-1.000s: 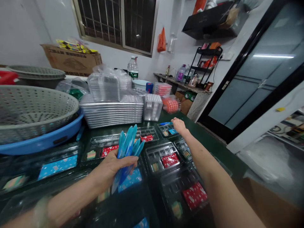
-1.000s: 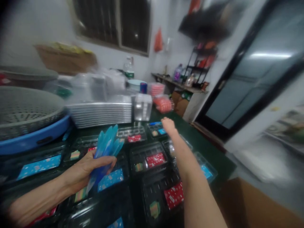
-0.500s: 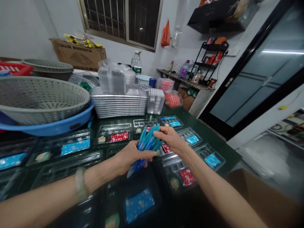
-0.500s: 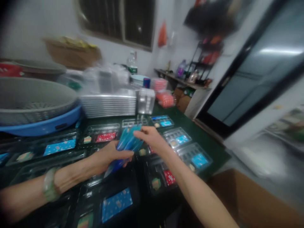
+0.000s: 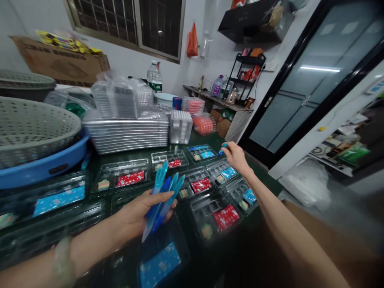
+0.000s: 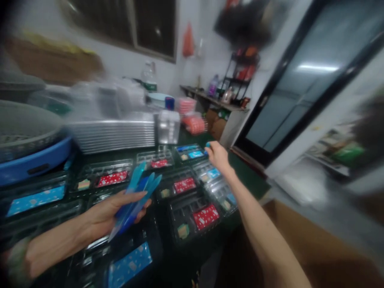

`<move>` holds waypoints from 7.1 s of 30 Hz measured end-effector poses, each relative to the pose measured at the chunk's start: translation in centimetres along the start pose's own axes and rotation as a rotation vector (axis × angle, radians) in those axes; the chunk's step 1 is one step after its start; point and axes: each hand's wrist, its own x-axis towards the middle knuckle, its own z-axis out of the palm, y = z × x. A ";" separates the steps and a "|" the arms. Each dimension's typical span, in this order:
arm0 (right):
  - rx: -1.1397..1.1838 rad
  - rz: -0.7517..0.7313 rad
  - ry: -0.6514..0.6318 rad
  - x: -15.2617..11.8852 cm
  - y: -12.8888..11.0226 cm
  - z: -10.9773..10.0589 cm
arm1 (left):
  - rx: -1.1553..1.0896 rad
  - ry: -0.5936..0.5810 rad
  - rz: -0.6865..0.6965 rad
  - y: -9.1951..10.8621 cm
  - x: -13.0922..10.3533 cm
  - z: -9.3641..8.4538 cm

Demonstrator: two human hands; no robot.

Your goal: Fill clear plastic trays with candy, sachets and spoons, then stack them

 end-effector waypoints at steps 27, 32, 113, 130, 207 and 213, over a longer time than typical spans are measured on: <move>1.388 0.508 -0.422 -12.4 -14.9 1.5 | 0.217 -0.043 0.113 -1.3 -0.3 2.4; 0.958 0.376 -0.057 -11.5 -8.2 -1.4 | 0.172 0.071 0.036 -0.7 -0.2 1.1; 0.216 -0.156 0.058 2.7 -17.1 5.6 | 0.181 0.155 0.099 0.2 -8.9 -9.4; 0.269 -0.244 -0.413 2.6 -23.0 10.2 | 0.222 0.110 0.252 0.1 -9.8 -10.6; 0.335 -0.509 -0.340 -3.7 -17.8 12.5 | 0.950 0.616 0.777 7.8 -18.7 -16.4; 0.090 -0.640 -0.252 -4.0 -16.6 15.3 | 0.933 1.094 1.000 12.0 -25.3 -21.9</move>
